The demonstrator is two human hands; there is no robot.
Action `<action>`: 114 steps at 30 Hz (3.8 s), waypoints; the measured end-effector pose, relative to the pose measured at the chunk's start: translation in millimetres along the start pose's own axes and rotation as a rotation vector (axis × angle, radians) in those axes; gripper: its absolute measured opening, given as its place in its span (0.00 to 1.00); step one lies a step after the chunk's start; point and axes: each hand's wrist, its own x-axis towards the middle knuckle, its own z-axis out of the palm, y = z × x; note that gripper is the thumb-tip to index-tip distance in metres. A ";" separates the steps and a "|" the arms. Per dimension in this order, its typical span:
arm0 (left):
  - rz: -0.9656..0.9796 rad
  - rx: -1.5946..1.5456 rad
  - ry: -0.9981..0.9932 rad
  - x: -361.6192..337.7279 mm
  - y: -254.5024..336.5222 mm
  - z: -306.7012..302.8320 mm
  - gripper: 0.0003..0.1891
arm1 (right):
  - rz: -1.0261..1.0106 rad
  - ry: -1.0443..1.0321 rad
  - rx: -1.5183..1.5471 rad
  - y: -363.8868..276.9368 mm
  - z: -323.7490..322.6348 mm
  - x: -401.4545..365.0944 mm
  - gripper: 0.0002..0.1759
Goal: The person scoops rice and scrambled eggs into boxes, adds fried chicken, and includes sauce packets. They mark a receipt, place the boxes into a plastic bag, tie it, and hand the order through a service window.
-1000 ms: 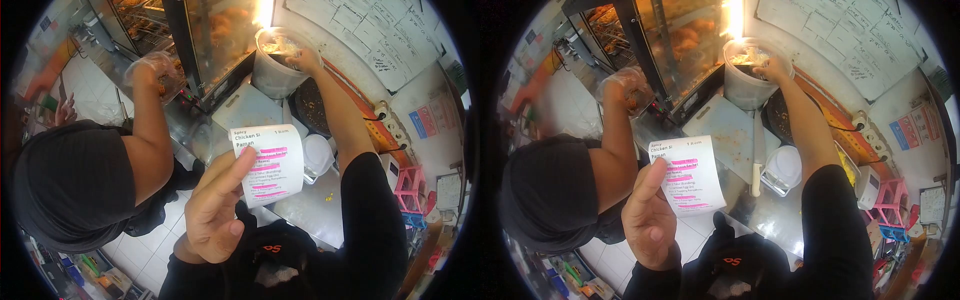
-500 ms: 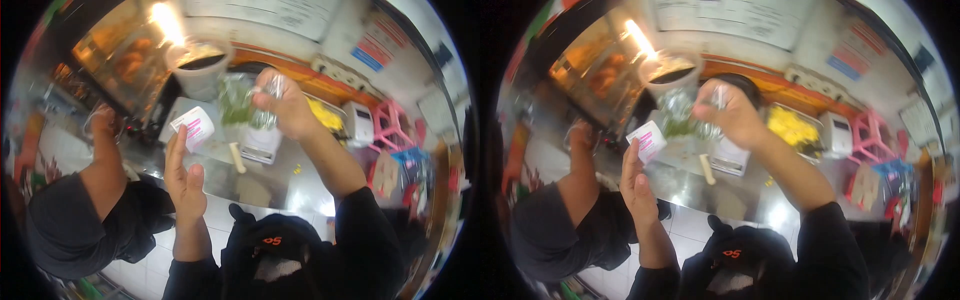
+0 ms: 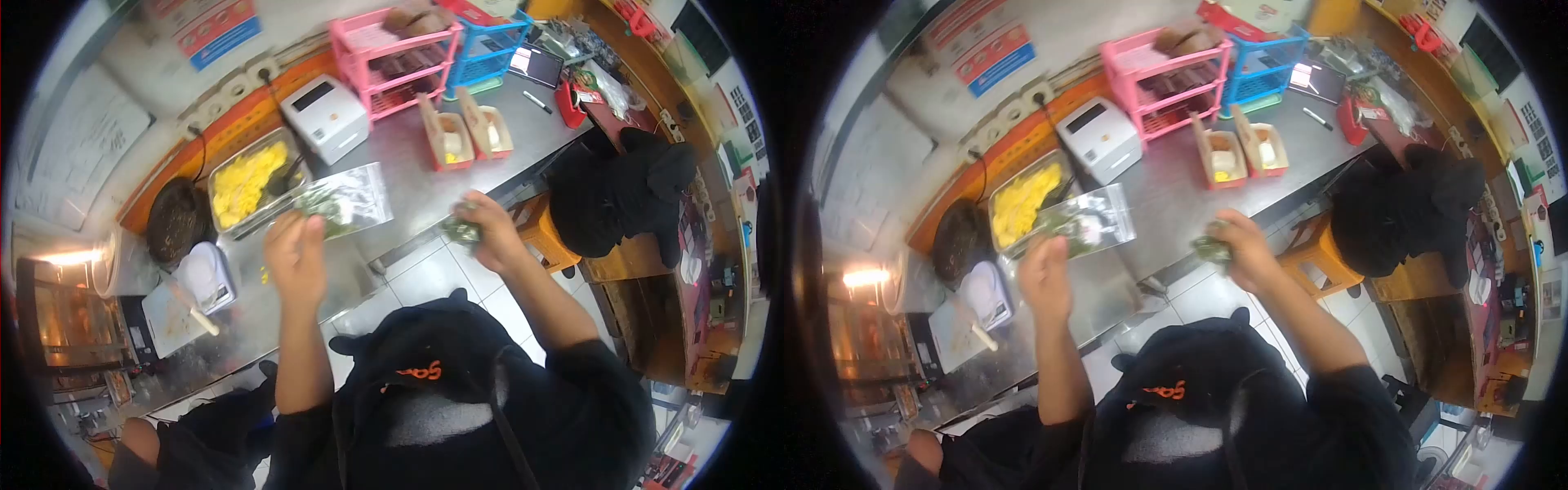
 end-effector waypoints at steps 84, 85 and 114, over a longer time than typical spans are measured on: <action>-0.325 0.475 -0.187 289.6 32.4 541.0 0.19 | -0.219 0.892 -2.039 -527.2 -739.3 500.6 0.10; -0.340 0.483 -0.178 291.0 34.2 544.8 0.19 | -0.222 0.869 -2.044 -529.0 -738.4 497.9 0.10; -0.318 0.491 -0.083 252.7 26.7 493.5 0.20 | -0.662 0.685 -0.192 -517.6 -551.7 416.2 0.09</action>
